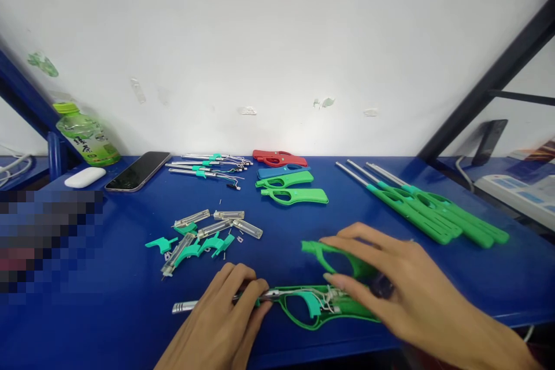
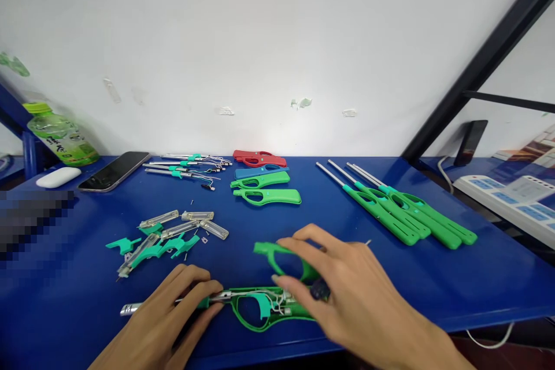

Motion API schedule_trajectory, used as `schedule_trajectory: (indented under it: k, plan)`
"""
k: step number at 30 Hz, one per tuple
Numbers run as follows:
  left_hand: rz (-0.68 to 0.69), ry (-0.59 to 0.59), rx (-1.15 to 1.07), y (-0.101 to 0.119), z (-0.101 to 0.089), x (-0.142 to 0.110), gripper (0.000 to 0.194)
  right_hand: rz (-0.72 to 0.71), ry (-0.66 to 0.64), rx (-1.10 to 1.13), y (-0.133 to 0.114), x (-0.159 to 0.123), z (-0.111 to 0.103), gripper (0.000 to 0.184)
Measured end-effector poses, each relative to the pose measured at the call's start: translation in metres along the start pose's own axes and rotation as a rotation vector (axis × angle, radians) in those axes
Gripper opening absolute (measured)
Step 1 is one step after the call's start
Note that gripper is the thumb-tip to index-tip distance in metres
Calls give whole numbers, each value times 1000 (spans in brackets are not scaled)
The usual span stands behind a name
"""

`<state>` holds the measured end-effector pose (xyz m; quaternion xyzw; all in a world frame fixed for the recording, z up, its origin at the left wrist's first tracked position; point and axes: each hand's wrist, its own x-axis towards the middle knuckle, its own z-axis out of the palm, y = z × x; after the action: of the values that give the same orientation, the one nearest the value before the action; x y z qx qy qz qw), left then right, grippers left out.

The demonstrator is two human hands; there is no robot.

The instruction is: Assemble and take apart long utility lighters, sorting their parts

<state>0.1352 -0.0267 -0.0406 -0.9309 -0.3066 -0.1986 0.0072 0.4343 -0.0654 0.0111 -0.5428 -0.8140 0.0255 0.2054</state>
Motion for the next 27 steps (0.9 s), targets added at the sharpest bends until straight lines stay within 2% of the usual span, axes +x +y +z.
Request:
schedule_trajectory:
  k: [3, 6, 10, 14, 20, 24, 27]
  plan:
    - [16, 24, 19, -3, 4, -2, 35, 45, -44, -104, 33, -9, 4, 41]
    - [-9, 64, 14, -4, 3, -2, 30, 66, -7, -153, 48, -19, 8, 48]
    - [23, 125, -20, 3, 0, 6, 28, 11, -14, -74, 32, -33, 8, 39]
    - [75, 164, -76, 16, 7, 19, 28, -22, -41, -10, 16, -42, 16, 29]
    - [63, 206, -123, 25, 21, 26, 37, -20, -19, 41, 16, -44, 27, 25]
    - [58, 221, -100, 18, 12, 17, 30, -44, 63, 21, 14, -45, 28, 28]
    - [4, 269, -4, -1, 1, 6, 29, -50, 94, 8, 12, -47, 29, 30]
